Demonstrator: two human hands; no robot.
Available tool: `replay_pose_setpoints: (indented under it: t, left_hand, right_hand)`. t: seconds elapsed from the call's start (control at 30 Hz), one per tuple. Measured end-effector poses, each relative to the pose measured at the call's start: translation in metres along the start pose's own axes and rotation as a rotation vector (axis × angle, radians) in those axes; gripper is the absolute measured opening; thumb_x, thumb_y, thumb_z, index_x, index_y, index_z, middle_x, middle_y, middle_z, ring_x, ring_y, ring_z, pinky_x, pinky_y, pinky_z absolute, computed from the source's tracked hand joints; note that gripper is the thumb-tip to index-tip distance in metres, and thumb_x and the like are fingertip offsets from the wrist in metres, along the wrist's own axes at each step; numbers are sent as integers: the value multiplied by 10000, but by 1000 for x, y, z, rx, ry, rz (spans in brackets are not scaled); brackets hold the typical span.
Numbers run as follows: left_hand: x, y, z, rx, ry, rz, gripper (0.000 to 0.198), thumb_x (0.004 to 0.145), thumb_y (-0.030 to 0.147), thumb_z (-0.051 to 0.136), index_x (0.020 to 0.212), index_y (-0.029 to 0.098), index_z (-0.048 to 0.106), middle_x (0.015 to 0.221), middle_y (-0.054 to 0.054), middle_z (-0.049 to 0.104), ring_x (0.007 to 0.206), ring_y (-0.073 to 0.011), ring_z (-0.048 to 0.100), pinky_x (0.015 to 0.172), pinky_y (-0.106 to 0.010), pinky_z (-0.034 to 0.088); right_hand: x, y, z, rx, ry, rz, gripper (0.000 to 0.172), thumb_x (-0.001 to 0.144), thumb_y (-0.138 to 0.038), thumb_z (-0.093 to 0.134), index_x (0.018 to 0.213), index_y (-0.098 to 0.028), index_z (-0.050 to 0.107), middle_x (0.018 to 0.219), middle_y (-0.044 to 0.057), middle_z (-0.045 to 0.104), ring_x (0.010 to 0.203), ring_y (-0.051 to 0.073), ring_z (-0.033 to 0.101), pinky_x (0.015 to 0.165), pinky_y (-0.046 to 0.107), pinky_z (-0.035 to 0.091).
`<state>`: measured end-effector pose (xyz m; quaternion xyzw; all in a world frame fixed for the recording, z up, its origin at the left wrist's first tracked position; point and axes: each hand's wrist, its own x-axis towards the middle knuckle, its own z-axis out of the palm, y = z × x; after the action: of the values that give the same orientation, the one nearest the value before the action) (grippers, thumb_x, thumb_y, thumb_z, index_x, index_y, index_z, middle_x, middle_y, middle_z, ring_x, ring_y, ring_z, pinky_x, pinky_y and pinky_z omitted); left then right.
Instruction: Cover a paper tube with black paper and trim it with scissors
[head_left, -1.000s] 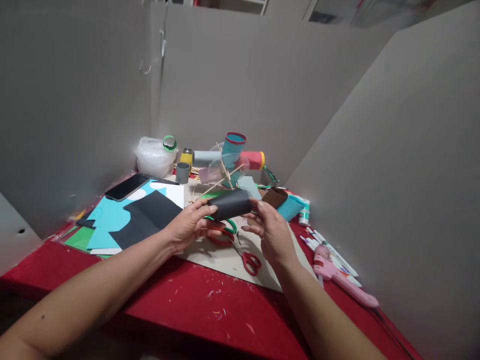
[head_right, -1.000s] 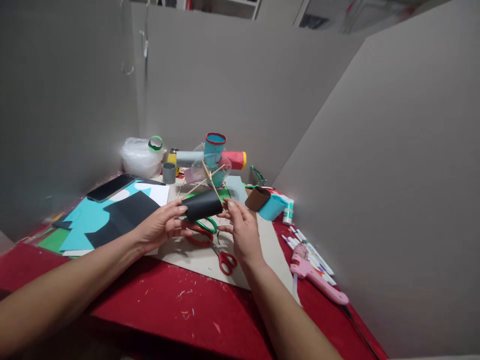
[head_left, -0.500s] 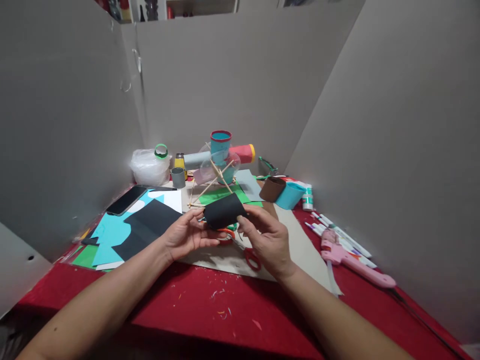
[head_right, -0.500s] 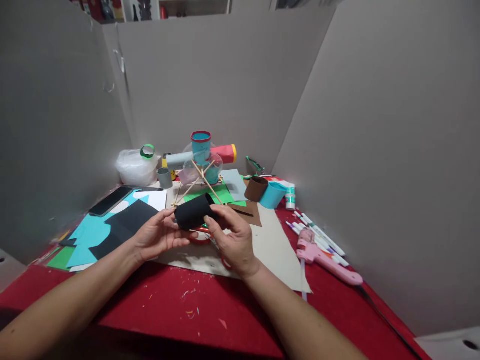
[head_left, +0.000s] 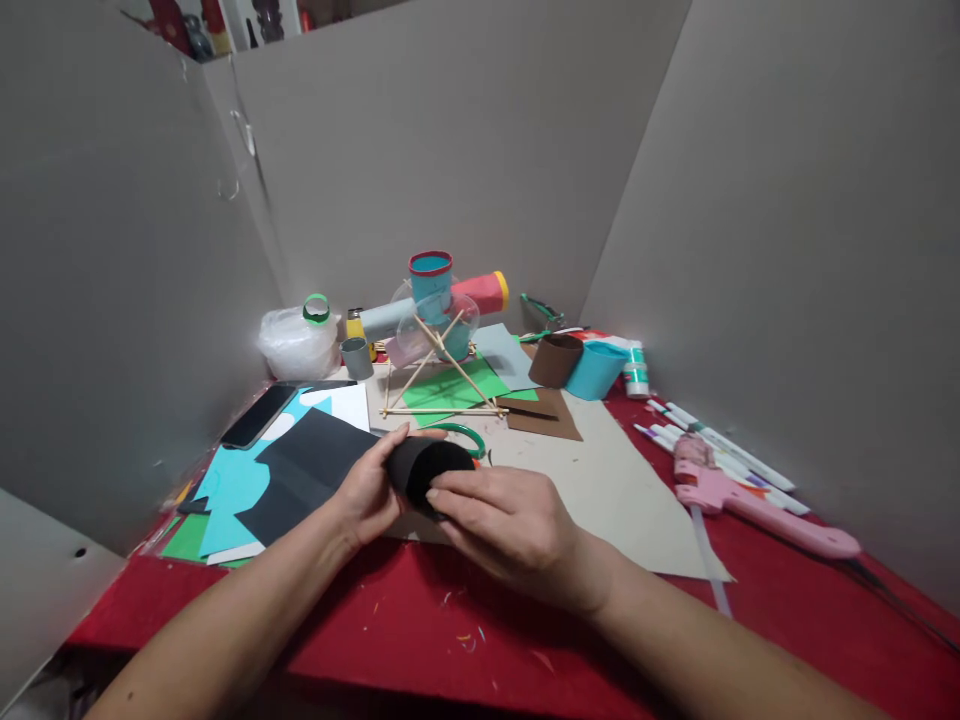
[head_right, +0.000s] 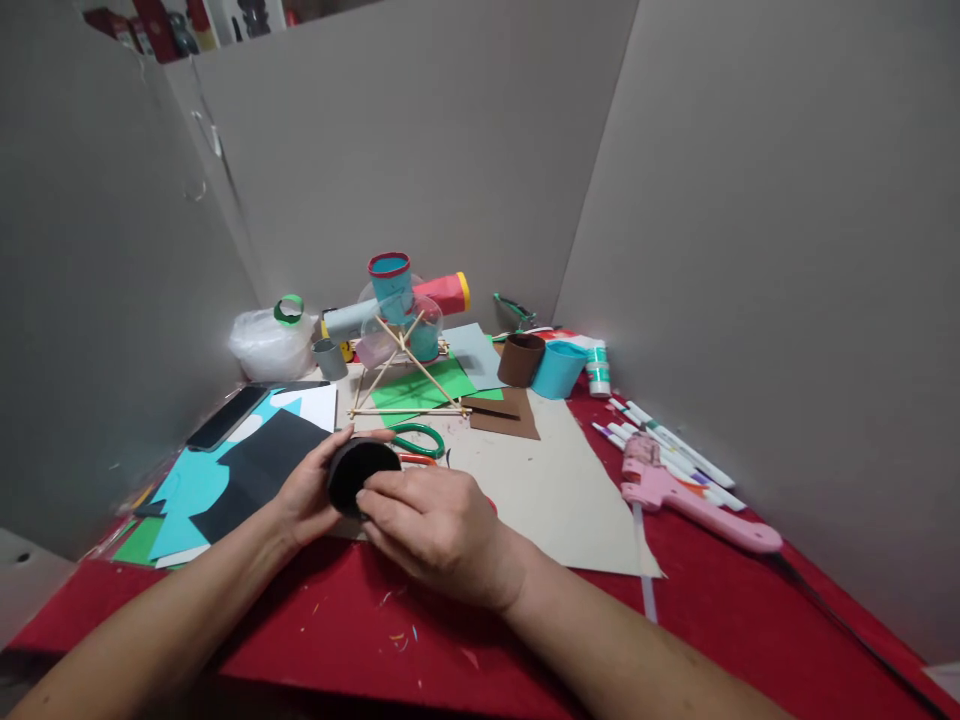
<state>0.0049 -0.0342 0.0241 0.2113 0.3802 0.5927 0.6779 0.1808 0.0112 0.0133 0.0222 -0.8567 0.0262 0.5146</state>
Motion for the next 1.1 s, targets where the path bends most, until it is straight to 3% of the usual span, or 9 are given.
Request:
replay_pose_setpoints:
  t: [0.13, 0.27, 0.43, 0.53, 0.7, 0.9, 1.1]
  left_hand:
    - [-2, 5, 3, 25, 28, 21, 388, 979, 364, 444, 951, 109, 735, 835, -111, 773, 694, -187, 704, 720, -288, 547]
    - [-4, 5, 4, 33, 59, 60, 348, 942, 382, 500, 920, 116, 724, 868, -113, 778, 711, -203, 715, 719, -309, 557]
    - [-8, 4, 4, 109, 63, 113, 325, 836, 446, 660, 926, 137, 704, 867, -103, 772, 722, -232, 719, 722, -335, 563]
    - [-12, 4, 5, 166, 56, 173, 333, 811, 459, 704, 917, 143, 710, 872, -90, 765, 724, -212, 713, 705, -303, 559]
    - [-21, 5, 8, 301, 9, 276, 312, 843, 462, 685, 922, 164, 729, 1015, -99, 769, 890, -259, 722, 821, -348, 567]
    - [-23, 0, 8, 443, 90, 364, 336, 872, 495, 662, 956, 186, 766, 1061, -89, 773, 1034, -291, 695, 945, -364, 530]
    - [-25, -7, 6, 624, 162, 418, 363, 946, 481, 574, 1043, 195, 776, 1126, -78, 765, 1056, -276, 687, 931, -331, 520]
  right_hand:
    - [0, -7, -11, 33, 22, -13, 362, 880, -155, 657, 1241, -180, 647, 1078, 159, 785, 930, 225, 770, 746, 309, 645]
    - [-4, -4, -20, 107, 115, 139, 522, 889, -137, 641, 1392, -258, 571, 1130, 126, 770, 1010, 249, 750, 799, 351, 642]
    - [-1, -4, -14, 201, 203, 308, 432, 914, -186, 646, 1329, -296, 591, 951, 74, 755, 776, 225, 720, 624, 333, 603]
    - [3, -10, -10, 172, 170, 321, 375, 918, -240, 660, 1281, -241, 564, 860, 61, 723, 619, 186, 646, 556, 314, 561]
    - [1, -13, -6, 52, 72, 266, 384, 894, -231, 651, 1252, -175, 525, 818, 82, 716, 635, 218, 659, 526, 333, 534]
    - [-4, -9, -6, -74, -36, 256, 399, 874, -107, 533, 1271, -131, 560, 820, 91, 712, 658, 231, 675, 533, 349, 528]
    - [-7, -4, -6, -123, -64, 240, 402, 857, -63, 448, 1227, -127, 592, 818, 76, 724, 655, 213, 682, 540, 335, 516]
